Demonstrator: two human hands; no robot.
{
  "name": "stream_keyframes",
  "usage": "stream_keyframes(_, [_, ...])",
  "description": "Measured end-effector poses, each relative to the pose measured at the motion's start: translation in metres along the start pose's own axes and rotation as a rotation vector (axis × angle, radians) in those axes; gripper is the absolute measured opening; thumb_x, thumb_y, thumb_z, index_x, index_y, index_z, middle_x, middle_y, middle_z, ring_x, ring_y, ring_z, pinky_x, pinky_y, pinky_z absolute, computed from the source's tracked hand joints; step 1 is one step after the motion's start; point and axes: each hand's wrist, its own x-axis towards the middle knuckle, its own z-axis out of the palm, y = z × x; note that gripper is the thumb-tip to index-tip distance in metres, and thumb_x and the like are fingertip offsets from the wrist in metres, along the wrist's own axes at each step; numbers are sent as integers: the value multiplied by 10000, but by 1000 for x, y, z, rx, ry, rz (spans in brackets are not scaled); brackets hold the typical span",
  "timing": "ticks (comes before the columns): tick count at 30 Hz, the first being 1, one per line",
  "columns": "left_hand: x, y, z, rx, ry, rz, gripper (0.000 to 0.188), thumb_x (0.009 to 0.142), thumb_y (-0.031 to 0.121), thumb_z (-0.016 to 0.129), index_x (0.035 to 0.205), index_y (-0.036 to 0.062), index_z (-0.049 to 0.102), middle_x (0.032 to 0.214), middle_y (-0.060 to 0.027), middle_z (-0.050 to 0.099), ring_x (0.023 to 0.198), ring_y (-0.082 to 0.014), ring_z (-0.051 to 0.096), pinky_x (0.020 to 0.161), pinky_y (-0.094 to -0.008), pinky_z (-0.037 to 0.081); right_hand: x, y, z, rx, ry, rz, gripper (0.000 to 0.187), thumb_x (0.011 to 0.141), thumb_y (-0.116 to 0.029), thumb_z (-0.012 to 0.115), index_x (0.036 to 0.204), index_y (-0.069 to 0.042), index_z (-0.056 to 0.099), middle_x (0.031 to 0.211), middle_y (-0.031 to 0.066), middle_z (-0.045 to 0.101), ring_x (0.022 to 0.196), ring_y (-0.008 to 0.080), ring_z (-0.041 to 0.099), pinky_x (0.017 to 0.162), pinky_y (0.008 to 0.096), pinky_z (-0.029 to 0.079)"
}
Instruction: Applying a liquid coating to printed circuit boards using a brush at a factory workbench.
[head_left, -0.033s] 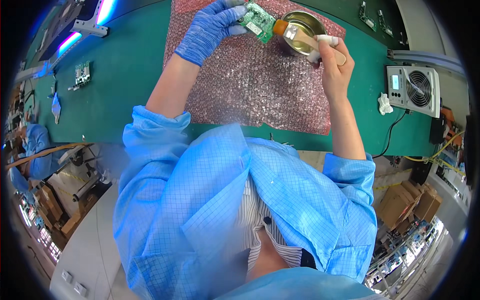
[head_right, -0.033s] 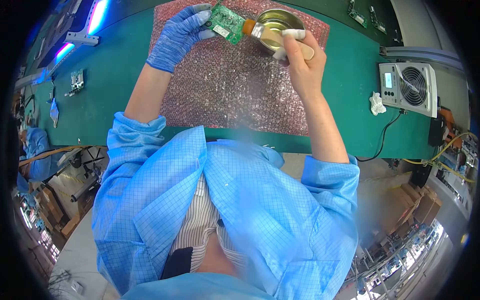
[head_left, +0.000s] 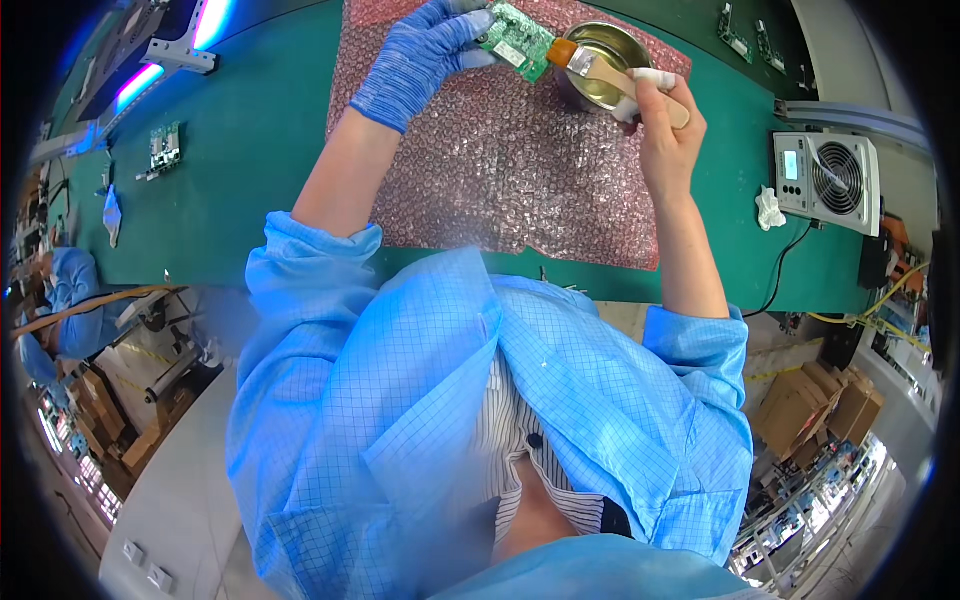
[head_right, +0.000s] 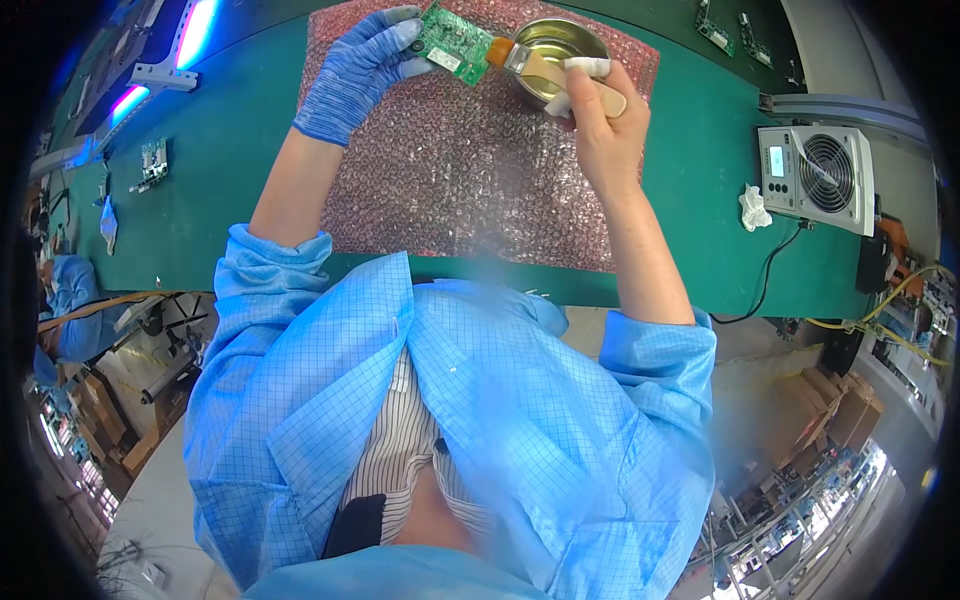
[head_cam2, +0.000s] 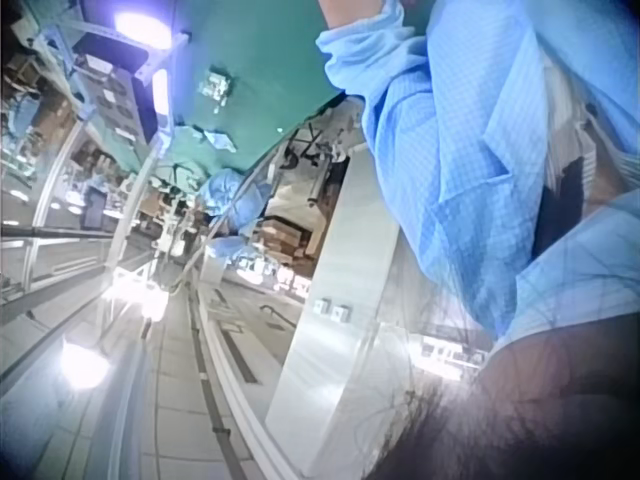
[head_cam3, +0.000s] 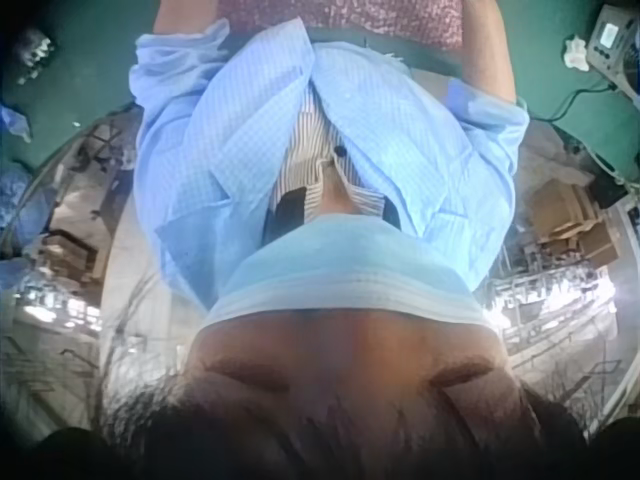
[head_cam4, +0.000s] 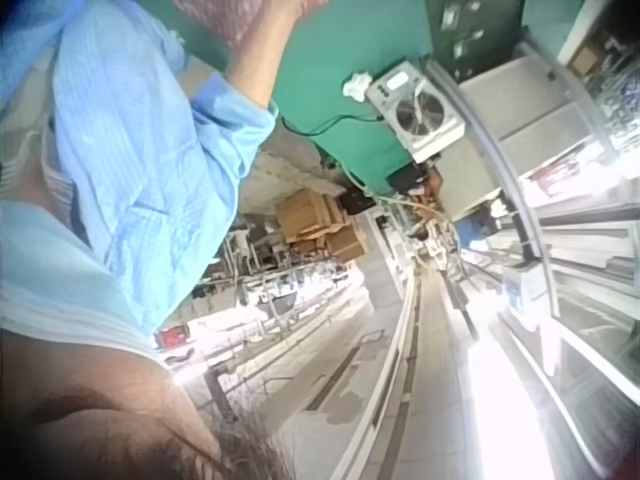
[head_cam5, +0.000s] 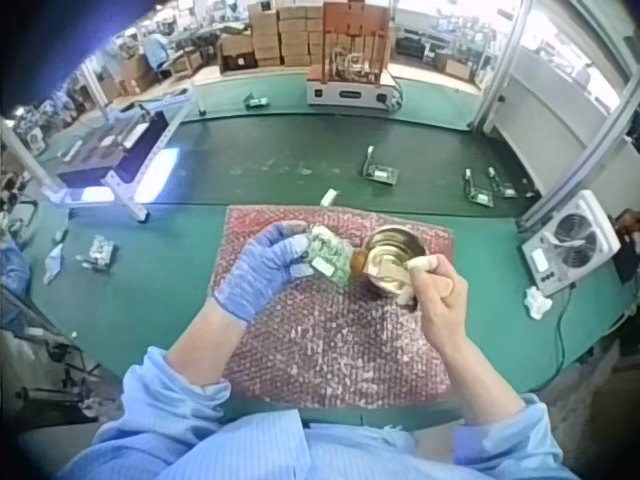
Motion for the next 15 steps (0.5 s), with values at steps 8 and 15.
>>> stream_keyframes(8, [4, -2, 2, -21, 109, 54, 243, 830, 59, 613, 1066, 67, 559, 958, -68, 622, 826, -186, 638, 663, -300, 566, -6, 1, 22, 33, 6, 48, 189, 907, -229, 536, 904, -42, 568, 651, 0, 592, 568, 49, 559, 474, 188, 432])
stream_keyframes(15, [19, 1, -2, 10, 128, 95, 220, 835, 58, 606, 1047, 65, 547, 922, -61, 615, 795, -174, 633, 644, -293, 565, 0, 1, 25, 28, -54, 82, 169, 903, -199, 532, 893, -35, 571, 646, 7, 593, 560, 46, 547, 465, 183, 425])
